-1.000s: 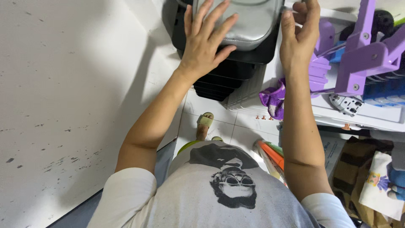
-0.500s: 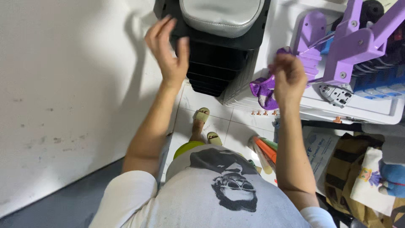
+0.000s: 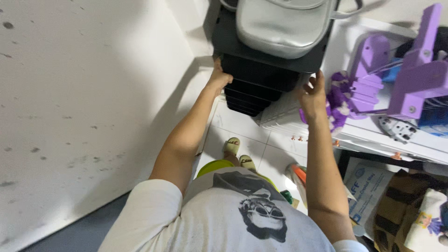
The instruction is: The person assembles a black plastic step stool by attaching legs and stacking the steps. They then place the assembled stool next to a white drawer unit and position a silver handbag on top of it.
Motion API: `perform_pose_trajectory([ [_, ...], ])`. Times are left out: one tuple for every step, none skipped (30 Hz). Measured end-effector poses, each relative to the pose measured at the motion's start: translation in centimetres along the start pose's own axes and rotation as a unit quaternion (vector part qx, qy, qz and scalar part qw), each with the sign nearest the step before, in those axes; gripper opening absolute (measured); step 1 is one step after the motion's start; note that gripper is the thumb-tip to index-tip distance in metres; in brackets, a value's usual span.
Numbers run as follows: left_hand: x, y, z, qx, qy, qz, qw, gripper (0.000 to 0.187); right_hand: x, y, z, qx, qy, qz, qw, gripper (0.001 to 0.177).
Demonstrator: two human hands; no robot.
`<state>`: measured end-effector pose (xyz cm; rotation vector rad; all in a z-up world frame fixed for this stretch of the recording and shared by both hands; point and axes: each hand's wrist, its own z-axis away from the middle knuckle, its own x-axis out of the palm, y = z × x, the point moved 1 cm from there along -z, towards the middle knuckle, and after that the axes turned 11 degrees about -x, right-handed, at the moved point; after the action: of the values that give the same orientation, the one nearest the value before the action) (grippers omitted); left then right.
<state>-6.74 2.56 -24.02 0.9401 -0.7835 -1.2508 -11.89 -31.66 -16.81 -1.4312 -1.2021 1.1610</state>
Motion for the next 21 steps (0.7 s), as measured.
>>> perform_pose_trajectory([
  [-0.9,0.3,0.5,-0.038,-0.044,0.013,0.998,0.099,0.5,0.6,-0.3,0.009,0.005,-0.04,0.999,0.092],
  [-2.0,0.4,1.1,-0.076,-0.089,0.026,0.993,0.1,1.0,1.0,-0.3,0.0,-0.018,-0.034,0.999,0.084],
  [-2.8,0.8,1.1,-0.109,-0.134,0.038,0.984,0.102,1.1,1.0,-0.7,-0.013,-0.038,-0.027,0.999,0.075],
  [-3.1,1.2,0.6,-0.137,-0.148,0.099,0.974,0.092,1.4,1.1,-1.1,-0.027,-0.059,-0.019,0.998,0.068],
  [-3.2,1.1,0.0,-0.167,-0.161,0.16,0.959,0.084,1.7,1.5,-1.4,-0.008,-0.048,-0.057,0.997,0.059],
  [-3.3,0.9,-0.5,-0.196,-0.174,0.22,0.94,0.077,2.0,1.8,-1.9,0.01,-0.037,-0.094,0.995,0.051],
  [-3.6,0.7,-0.9,-0.194,-0.183,0.24,0.933,0.075,2.2,2.2,-2.4,0.028,-0.027,-0.132,0.991,0.043],
  [-3.5,0.6,-1.3,-0.191,-0.193,0.261,0.926,0.074,2.3,2.6,-2.7,0.053,-0.022,-0.11,0.992,0.04],
  [-3.3,0.7,-1.5,-0.188,-0.204,0.28,0.919,0.073,2.2,3.0,-3.0,0.077,-0.016,-0.088,0.993,0.036],
  [-2.9,0.8,-1.7,-0.193,-0.185,0.247,0.931,0.072,2.3,3.4,-3.2,0.101,-0.01,-0.065,0.993,0.033],
  [-2.2,1.1,-1.8,-0.197,-0.166,0.213,0.942,0.071,2.6,3.6,-3.3,0.069,-0.019,-0.057,0.996,0.034],
  [-1.8,1.4,-1.9,-0.201,-0.148,0.178,0.952,0.07,2.9,3.9,-3.4,0.038,-0.029,-0.049,0.998,0.036],
  [-1.3,1.7,-1.9,-0.191,-0.138,0.164,0.958,0.069,2.9,4.0,-3.6,0.006,-0.038,-0.039,0.999,0.038],
  [-0.9,2.0,-1.9,-0.182,-0.128,0.15,0.963,0.068,2.9,4.0,-3.8,0.004,-0.031,-0.038,0.999,0.039],
  [-0.8,2.1,-1.7,-0.173,-0.116,0.135,0.969,0.067,3.1,4.1,-3.9,0.004,-0.025,-0.039,0.999,0.04],
  [-0.8,2.0,-1.5,-0.177,-0.12,0.143,0.966,0.067,3.3,4.1,-3.8,0.004,-0.02,-0.039,0.999,0.042],
  [-1.2,2.0,-1.5,-0.178,-0.122,0.151,0.965,0.067,3.4,4.0,-3.7,-0.008,-0.016,-0.007,1.0,0.043],
  [-1.5,2.0,-1.6,-0.179,-0.124,0.158,0.963,0.066,3.4,3.9,-3.5,-0.019,-0.013,0.025,0.999,0.045],
  [-1.9,2.0,-1.8,-0.182,-0.126,0.165,0.961,0.066,3.6,3.9,-3.5,-0.032,-0.01,0.057,0.998,0.047],
  [-2.2,1.9,-2.0,-0.184,-0.128,0.171,0.959,0.066,3.9,4.1,-3.5,-0.039,-0.006,0.033,0.999,0.045],
  [-2.6,1.6,-2.0,-0.189,-0.129,0.177,0.957,0.066,4.0,4.6,-3.3,-0.043,-0.002,0.008,0.999,0.043],
])
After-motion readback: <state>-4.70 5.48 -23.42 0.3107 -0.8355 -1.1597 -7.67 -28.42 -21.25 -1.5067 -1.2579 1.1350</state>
